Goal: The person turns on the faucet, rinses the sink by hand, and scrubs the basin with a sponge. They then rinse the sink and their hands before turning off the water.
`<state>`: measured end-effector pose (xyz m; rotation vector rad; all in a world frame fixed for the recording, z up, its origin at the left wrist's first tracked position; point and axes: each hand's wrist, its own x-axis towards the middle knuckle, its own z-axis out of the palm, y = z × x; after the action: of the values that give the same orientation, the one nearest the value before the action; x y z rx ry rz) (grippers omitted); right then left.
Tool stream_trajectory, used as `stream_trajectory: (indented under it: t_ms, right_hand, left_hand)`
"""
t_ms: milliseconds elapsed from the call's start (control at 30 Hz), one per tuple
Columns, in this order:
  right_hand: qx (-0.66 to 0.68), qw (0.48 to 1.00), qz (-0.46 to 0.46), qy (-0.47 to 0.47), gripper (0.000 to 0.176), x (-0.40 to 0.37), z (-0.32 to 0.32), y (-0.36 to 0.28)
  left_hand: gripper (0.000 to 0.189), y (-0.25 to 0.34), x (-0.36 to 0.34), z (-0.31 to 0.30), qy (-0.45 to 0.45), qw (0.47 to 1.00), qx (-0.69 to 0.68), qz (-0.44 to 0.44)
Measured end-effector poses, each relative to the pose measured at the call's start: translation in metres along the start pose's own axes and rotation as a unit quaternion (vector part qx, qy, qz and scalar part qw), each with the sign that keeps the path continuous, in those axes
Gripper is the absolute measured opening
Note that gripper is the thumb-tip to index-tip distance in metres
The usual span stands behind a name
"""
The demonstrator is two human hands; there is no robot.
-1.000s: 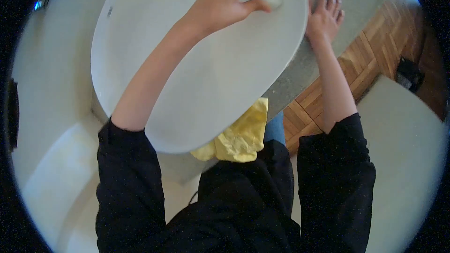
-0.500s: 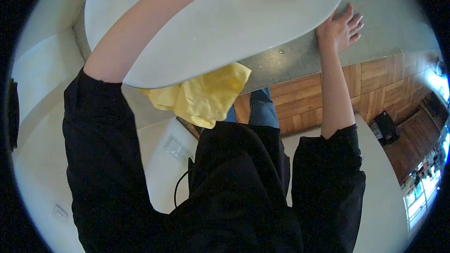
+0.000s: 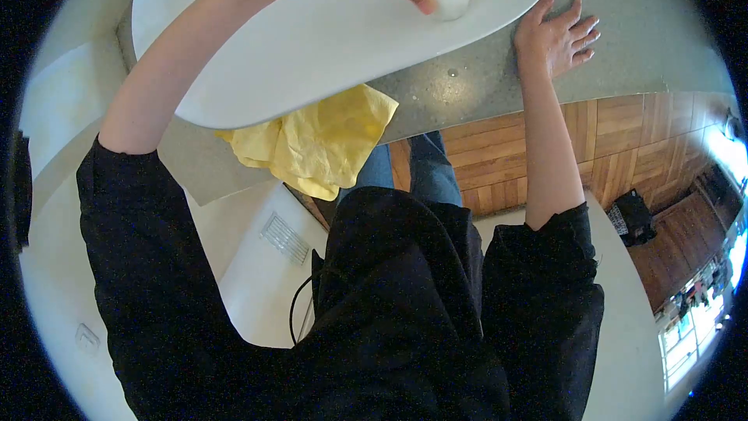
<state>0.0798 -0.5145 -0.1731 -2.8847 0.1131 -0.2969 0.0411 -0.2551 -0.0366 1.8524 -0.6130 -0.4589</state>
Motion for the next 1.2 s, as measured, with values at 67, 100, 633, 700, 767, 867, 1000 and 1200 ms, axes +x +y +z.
stream_trajectory:
  t_ms: [67, 100, 633, 700, 767, 867, 1000, 1200]
  right_hand:
    - [0.000, 1.000, 0.007, -0.002, 0.068, -0.002, -0.002, 0.000]
    - [-0.001, 1.000, 0.008, -0.003, 0.068, -0.002, -0.002, 0.000]
    - [0.018, 1.000, 0.019, 0.010, 0.070, 0.000, -0.005, -0.006]
    - [0.020, 1.000, 0.022, 0.004, 0.070, -0.002, -0.008, -0.008]
    - [0.016, 0.999, 0.028, 0.002, 0.070, -0.001, -0.011, -0.010]
    - [0.005, 0.999, 0.033, -0.001, 0.070, 0.000, -0.006, -0.007]
    - [-0.004, 1.000, 0.029, 0.001, 0.069, -0.001, -0.008, -0.007]
    - [-0.014, 1.000, 0.021, 0.002, 0.068, -0.001, -0.004, -0.003]
  left_hand:
    - [0.034, -0.007, 0.024, 0.001, 0.065, 0.996, 0.035, 0.054]
    - [0.034, -0.009, 0.038, 0.002, 0.100, 0.990, 0.052, 0.082]
    - [0.044, 0.017, -0.058, -0.009, -0.097, 0.987, -0.057, -0.116]
    - [0.043, 0.011, -0.038, -0.003, -0.058, 0.997, -0.026, -0.052]
    - [0.043, 0.005, -0.004, 0.002, -0.017, 1.000, 0.005, 0.013]
    - [0.044, -0.009, 0.049, 0.000, 0.067, 0.996, 0.001, 0.066]
    - [0.046, -0.009, 0.056, -0.006, 0.093, 0.993, 0.019, 0.069]
    - [0.043, 0.017, -0.050, 0.005, -0.036, 0.997, -0.053, -0.046]
